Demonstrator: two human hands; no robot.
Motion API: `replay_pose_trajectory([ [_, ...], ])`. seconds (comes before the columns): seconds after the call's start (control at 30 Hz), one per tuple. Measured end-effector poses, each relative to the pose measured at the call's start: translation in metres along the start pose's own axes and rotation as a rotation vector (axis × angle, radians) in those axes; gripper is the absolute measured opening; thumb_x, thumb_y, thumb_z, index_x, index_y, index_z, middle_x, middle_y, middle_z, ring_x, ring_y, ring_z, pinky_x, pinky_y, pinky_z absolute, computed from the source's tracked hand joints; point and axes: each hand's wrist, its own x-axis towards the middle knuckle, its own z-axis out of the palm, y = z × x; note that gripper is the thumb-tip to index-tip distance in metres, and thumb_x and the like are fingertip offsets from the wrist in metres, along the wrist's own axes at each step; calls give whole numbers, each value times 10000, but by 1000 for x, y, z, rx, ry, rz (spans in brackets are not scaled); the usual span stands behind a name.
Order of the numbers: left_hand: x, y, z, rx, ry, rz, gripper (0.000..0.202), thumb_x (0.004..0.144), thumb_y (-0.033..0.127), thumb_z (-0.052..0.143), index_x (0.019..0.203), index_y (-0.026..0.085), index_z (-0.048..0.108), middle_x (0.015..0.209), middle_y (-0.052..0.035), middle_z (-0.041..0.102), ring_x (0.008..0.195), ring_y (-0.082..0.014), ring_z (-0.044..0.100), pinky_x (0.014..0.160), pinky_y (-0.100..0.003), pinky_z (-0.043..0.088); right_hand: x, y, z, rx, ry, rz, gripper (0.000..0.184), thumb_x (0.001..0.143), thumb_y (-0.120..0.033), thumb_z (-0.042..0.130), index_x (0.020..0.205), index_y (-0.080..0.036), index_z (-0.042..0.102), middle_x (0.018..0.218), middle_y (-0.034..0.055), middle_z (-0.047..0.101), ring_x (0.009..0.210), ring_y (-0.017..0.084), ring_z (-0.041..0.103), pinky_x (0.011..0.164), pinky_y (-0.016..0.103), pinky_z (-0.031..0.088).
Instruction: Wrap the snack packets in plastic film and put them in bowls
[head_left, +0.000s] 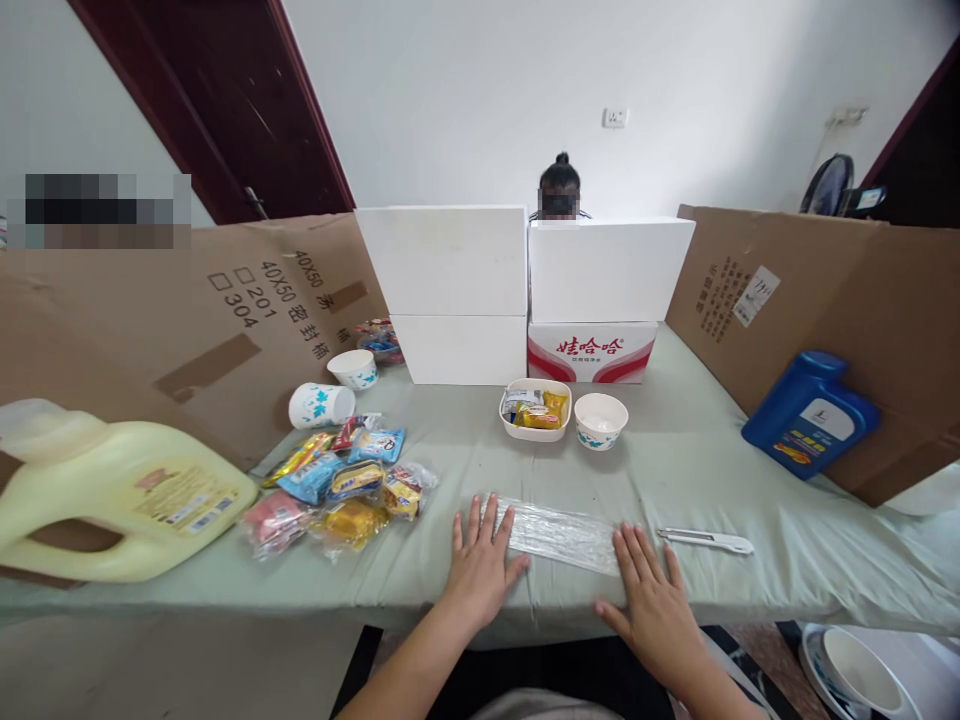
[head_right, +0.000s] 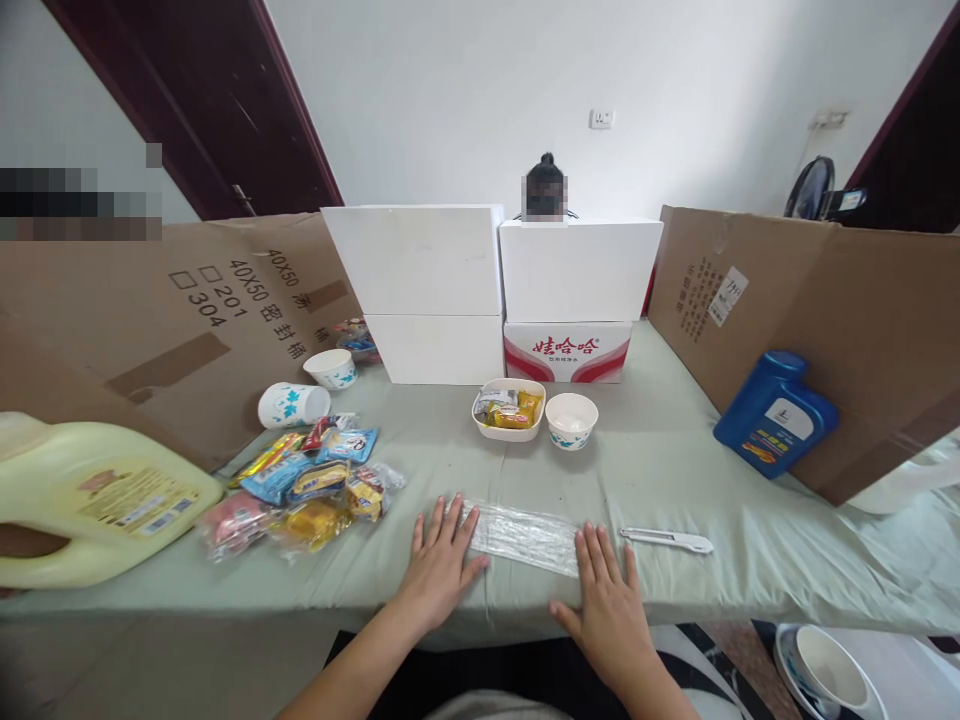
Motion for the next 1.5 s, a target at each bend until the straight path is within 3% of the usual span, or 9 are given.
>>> replay_pose_trajectory([
  [0.13, -7, 34, -6, -88, 75, 60, 401, 922, 356, 474, 1267, 173, 566, 1259, -145, 565, 1144, -327, 500, 963, -493, 411, -34, 3, -4, 10, 166, -20, 581, 838, -281, 498, 1410, -247, 398, 1356, 92, 540, 1212, 308, 483, 1009, 501, 316],
  [0.23, -8, 58, -2, -152, 80, 169, 385, 911, 392, 507, 1236, 198, 580, 1215, -121, 579, 1107, -311, 507, 955, -484, 420, -49, 9, -15, 57, 216, -34, 433, 772, -123, 478, 1146, -300, 607, 1083, 47, 659, 987, 261, 583, 880, 430, 408],
  [0.4, -5, 66, 9, -184, 44, 317, 384, 913, 286, 507, 1291, 229, 533, 1404, -107, 473, 1280, -320, 417, 1047, -526, 332, -56, 15, -46, 141, 282, -250, 241, 807, -166, 531, 929, -326, 664, 1056, 18, 680, 1064, 264, 589, 885, 417, 445],
  [0.53, -8, 55, 10, -297, 28, 530, 349, 909, 187, 470, 1225, 284, 580, 1351, -32, 547, 1324, -256, 389, 1081, -458, 297, -45, 2, -75, 295, 174, -429, 220, 831, -173, 545, 911, -342, 661, 1004, -11, 711, 1077, 234, 621, 932, 385, 471],
  [0.67, -9, 46, 8, -418, -23, 583, 341, 864, 153, 503, 1123, 330, 636, 1287, 42, 604, 1323, -215, 392, 1085, -409, 284, -11, -11, -90, 628, 26, -315, 269, 901, -173, 410, 1018, -269, 632, 938, 45, 705, 920, 190, 668, 838, 316, 525],
  [0.87, -5, 44, 5, -524, -67, 572, 245, 832, 156, 530, 1010, 257, 665, 1036, 3, 700, 1261, -186, 462, 1090, -372, 281, 88, -13, -60, 757, -183, 77, 264, 894, -299, 435, 1083, -204, 592, 909, 38, 701, 712, 155, 662, 695, 273, 519],
  [1.0, -4, 45, 7, -568, -19, 522, 256, 830, 230, 571, 1077, 201, 631, 1141, -56, 662, 1187, -216, 513, 1076, -393, 324, 135, -18, -29, 646, -188, 150, 302, 829, -233, 483, 1106, -184, 592, 830, 27, 705, 749, 175, 659, 718, 283, 492],
  [1.23, -5, 44, 11, -726, 60, 398, 285, 805, 166, 540, 1085, 173, 592, 1172, -109, 610, 1142, -244, 524, 1028, -425, 415, 132, -37, -3, 428, -135, 243, 320, 894, -277, 458, 1171, -167, 576, 1135, 108, 664, 991, 214, 631, 820, 300, 437],
  [1.5, -7, 42, 21, -883, 50, 297, 653, 780, 109, 541, 1376, 181, 283, 1069, -92, 612, 998, -219, 573, 957, -433, 454, 137, -48, -4, 327, -120, 255, 313, 945, -299, 411, 1205, -197, 552, 1027, 58, 702, 917, 191, 662, 756, 272, 445],
])
